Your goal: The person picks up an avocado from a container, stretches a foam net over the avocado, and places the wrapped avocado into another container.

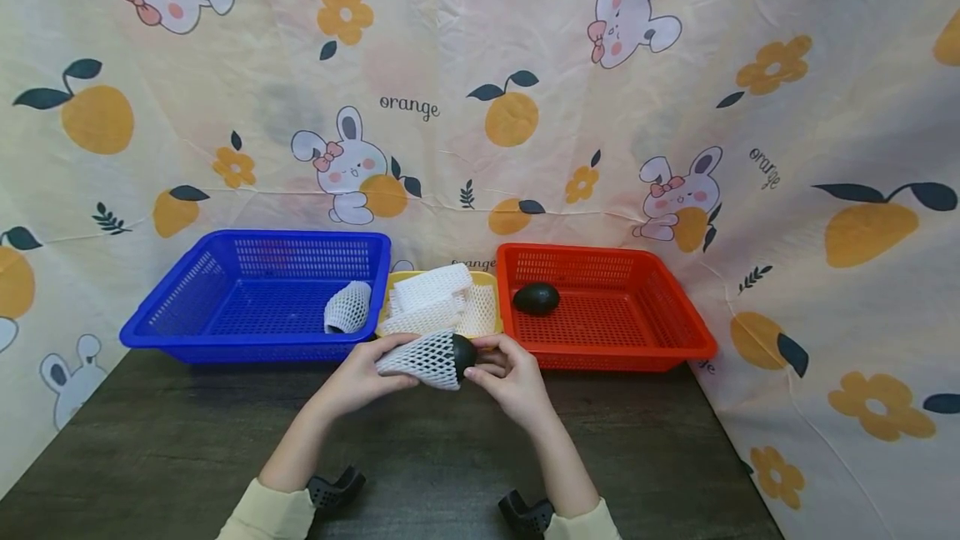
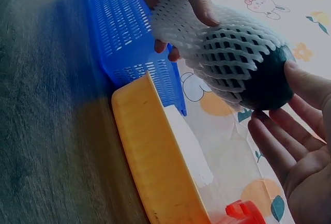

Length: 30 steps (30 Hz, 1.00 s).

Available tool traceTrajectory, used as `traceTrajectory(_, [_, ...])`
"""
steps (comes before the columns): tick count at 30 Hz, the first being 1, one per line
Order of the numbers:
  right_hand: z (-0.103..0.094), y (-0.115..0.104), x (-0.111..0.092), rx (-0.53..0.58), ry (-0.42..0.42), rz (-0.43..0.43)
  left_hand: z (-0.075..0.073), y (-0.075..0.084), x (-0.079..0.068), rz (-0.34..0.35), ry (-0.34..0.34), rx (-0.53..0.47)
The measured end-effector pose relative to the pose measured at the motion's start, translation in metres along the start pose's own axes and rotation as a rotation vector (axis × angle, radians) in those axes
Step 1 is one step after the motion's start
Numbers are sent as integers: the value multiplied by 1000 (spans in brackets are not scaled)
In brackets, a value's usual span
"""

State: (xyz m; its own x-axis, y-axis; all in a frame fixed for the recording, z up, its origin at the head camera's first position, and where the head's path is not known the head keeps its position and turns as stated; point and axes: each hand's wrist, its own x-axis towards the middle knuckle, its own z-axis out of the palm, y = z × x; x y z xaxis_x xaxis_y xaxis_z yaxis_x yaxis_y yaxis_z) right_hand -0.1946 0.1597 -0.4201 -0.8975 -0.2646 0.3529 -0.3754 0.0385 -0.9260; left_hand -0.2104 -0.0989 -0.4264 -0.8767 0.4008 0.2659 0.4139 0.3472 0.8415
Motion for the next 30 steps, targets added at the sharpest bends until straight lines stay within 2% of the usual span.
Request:
traceTrajectory(7, [2,-3,0,-72,23,-7,1,2,-1,-27,5,-23])
traceTrajectory(14, [7,-27,-4,-166,37,-43,3,2,-1,-19,-6,-35])
traceTrajectory(23, [9,-26,-4,-122,60,-63,6,3,-1,-17,2,-75])
traceTrajectory(30, [10,-20,-4,-111,52,-174,11,2,-1,-41,-16,-77])
